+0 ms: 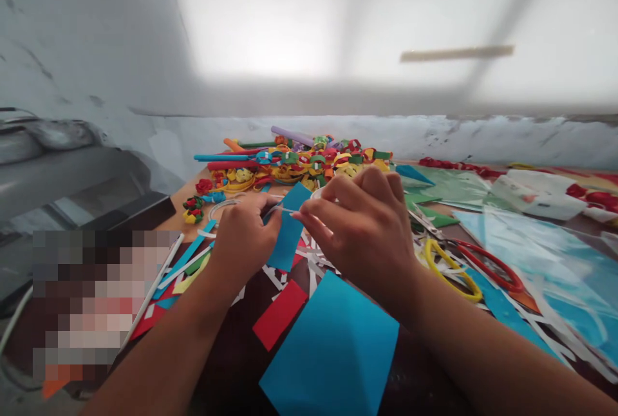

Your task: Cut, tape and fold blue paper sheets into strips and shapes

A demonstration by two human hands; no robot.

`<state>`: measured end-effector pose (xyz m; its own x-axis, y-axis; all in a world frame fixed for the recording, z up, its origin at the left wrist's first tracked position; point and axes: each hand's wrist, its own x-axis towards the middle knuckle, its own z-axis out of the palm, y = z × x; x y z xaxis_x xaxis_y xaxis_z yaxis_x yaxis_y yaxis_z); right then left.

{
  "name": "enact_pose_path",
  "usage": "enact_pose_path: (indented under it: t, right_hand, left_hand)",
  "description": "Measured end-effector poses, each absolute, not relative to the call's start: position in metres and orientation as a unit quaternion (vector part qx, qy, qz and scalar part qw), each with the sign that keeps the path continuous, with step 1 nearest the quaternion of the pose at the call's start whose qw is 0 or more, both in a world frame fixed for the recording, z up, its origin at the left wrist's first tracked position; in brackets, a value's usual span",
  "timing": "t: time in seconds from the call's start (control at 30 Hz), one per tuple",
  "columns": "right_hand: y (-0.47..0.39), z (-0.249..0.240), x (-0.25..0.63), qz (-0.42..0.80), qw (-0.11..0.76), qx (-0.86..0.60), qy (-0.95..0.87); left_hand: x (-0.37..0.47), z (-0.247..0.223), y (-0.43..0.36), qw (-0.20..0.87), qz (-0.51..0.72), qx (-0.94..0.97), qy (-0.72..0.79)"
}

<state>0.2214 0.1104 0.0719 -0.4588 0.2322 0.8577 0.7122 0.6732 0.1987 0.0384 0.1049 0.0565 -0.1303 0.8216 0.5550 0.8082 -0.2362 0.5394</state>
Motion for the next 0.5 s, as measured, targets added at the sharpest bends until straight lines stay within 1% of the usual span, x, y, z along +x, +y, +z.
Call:
enact_pose_path:
  t: [0.17, 0.5]
  right_hand:
    - [0.106, 0.062, 0.212, -0.216, 0.442, -0.284, -0.823]
    - [0.102, 0.058, 0.207, -0.195, 0.442, -0.283, -0.829]
  left_hand:
    - [0.037, 0.053, 0.106, -0.064, 0.395, 0.650, 0.647]
    - [0.037, 0.053, 0.107, -0.115, 0.336, 0.655, 0.667]
